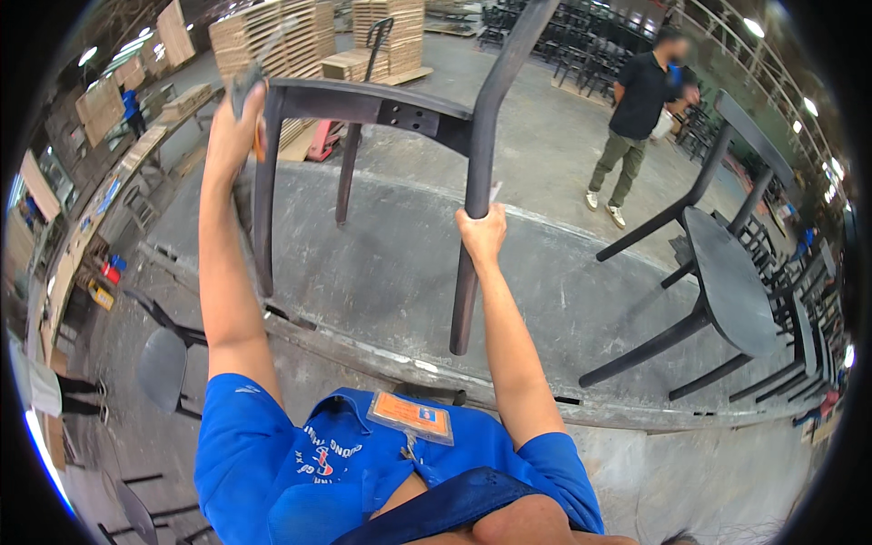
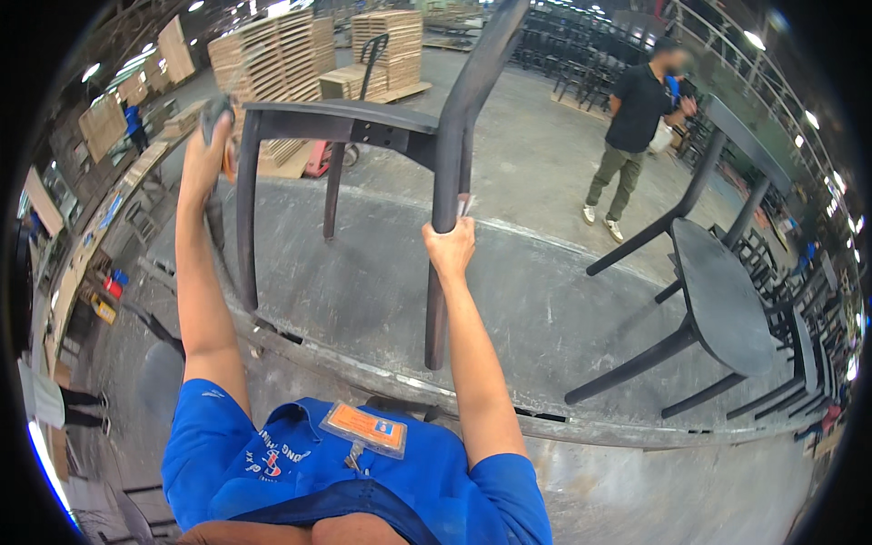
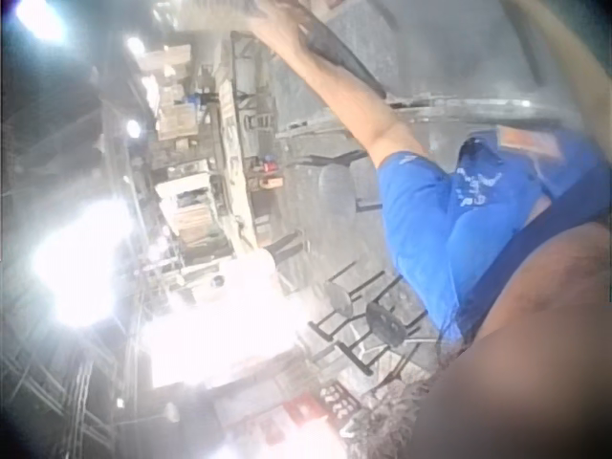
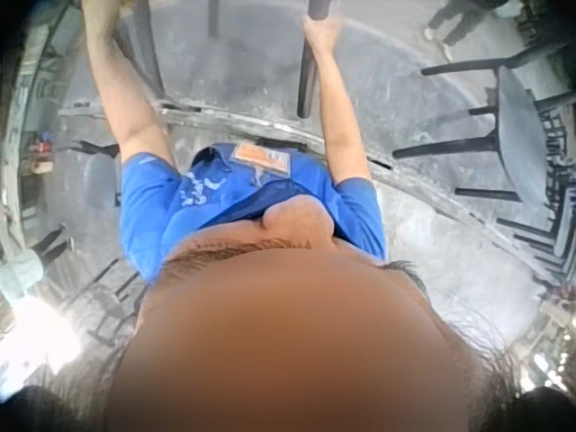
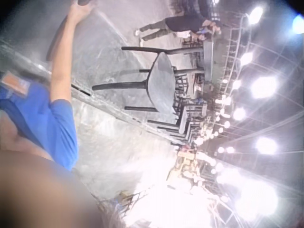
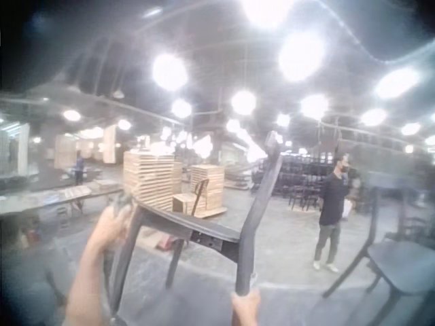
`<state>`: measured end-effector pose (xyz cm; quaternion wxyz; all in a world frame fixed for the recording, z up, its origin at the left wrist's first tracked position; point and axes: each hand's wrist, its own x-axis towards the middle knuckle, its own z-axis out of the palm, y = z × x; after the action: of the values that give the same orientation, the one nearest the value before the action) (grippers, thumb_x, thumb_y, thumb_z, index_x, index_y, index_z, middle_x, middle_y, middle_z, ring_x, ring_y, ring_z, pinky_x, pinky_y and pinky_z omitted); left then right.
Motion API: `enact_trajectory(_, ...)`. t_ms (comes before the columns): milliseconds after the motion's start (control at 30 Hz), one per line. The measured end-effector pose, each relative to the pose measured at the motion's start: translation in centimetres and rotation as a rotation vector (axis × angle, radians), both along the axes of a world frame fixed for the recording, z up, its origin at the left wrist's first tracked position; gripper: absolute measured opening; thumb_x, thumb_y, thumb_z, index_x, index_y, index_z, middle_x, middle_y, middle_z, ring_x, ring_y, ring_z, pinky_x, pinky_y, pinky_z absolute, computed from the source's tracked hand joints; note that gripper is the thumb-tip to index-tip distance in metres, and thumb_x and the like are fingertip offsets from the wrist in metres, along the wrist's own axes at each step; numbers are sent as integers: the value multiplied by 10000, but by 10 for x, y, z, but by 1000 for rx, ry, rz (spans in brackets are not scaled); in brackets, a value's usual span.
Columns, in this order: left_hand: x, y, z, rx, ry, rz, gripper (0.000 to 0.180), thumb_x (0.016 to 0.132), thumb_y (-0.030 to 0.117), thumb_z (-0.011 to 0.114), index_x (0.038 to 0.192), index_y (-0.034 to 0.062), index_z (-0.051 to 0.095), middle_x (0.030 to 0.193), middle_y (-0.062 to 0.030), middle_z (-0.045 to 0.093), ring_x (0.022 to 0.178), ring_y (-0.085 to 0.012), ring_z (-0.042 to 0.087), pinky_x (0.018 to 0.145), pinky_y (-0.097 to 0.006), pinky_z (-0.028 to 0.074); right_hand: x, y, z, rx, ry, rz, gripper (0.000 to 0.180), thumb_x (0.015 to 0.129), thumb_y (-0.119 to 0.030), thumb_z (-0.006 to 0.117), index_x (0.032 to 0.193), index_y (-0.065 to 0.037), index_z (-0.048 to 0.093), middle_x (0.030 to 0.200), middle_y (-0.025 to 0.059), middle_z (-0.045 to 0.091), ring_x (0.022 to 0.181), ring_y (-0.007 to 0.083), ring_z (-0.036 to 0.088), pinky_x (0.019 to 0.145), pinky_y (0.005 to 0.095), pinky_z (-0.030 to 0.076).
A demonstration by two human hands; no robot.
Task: The person wipes a black chair with a white cloth, cleaning the legs, seat, and backrest. They rotate the chair to reach all sides and then place it upright on the floor.
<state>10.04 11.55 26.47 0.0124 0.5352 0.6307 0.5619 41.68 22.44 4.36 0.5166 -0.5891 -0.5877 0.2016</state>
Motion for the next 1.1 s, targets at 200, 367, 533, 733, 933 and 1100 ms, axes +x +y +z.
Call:
enact_trajectory(200, -43, -110, -134, -182, -186, 238, 427, 914, 405, 583, 1098, 21, 549, 560, -43, 535, 418, -126, 524, 390, -284, 424, -3, 10, -9, 281, 69, -62, 554, 692, -363, 755, 988, 72, 583, 1027, 185, 514, 967, 355, 557, 843, 423, 450)
enact_trajectory(367, 2, -129, -182, -360, -161, 283, 475, 903, 397, 602, 1176, 17, 516, 590, -71, 569, 446, -143, 558, 415, -300, 458, -5, 15, -8, 178, -70, -83, 546, 683, -328, 736, 1009, 88, 599, 1060, 201, 540, 974, 375, 585, 865, 437, 456)
enact_trajectory(533, 77, -131, -200, -550, -183, -340, 589, 880, 479, 596, 1190, -12, 495, 680, -137, 622, 544, -199, 632, 552, -350, 518, -5, 24, -1, -36, -50, 7, 418, 653, -274, 693, 903, 56, 635, 978, 229, 596, 927, 389, 611, 841, 446, 465)
enact_trajectory(733, 116, -126, -210, -647, -66, -407, 541, 888, 483, 573, 1184, 34, 511, 713, -133, 621, 620, -225, 642, 600, -377, 503, -7, 20, -1, 8, 2, -5, 305, 632, -237, 684, 767, 35, 655, 798, 194, 660, 765, 338, 658, 726, 428, 488)
enact_trajectory(933, 80, -114, -308, -344, -551, -445, 364, 912, 321, 595, 1139, 39, 553, 727, -36, 631, 660, -109, 623, 545, -267, 486, -8, 32, 4, 10, -12, -44, 295, 632, -211, 674, 802, 30, 668, 762, 166, 676, 729, 293, 670, 709, 389, 496)
enact_trajectory(1100, -16, -115, -438, -324, -953, 250, 377, 890, 415, 625, 909, 39, 641, 754, -40, 650, 672, -130, 614, 561, -272, 486, -9, 48, 3, -12, 74, -2, 266, 642, -196, 664, 772, 36, 649, 666, 99, 648, 607, 191, 625, 606, 341, 483)
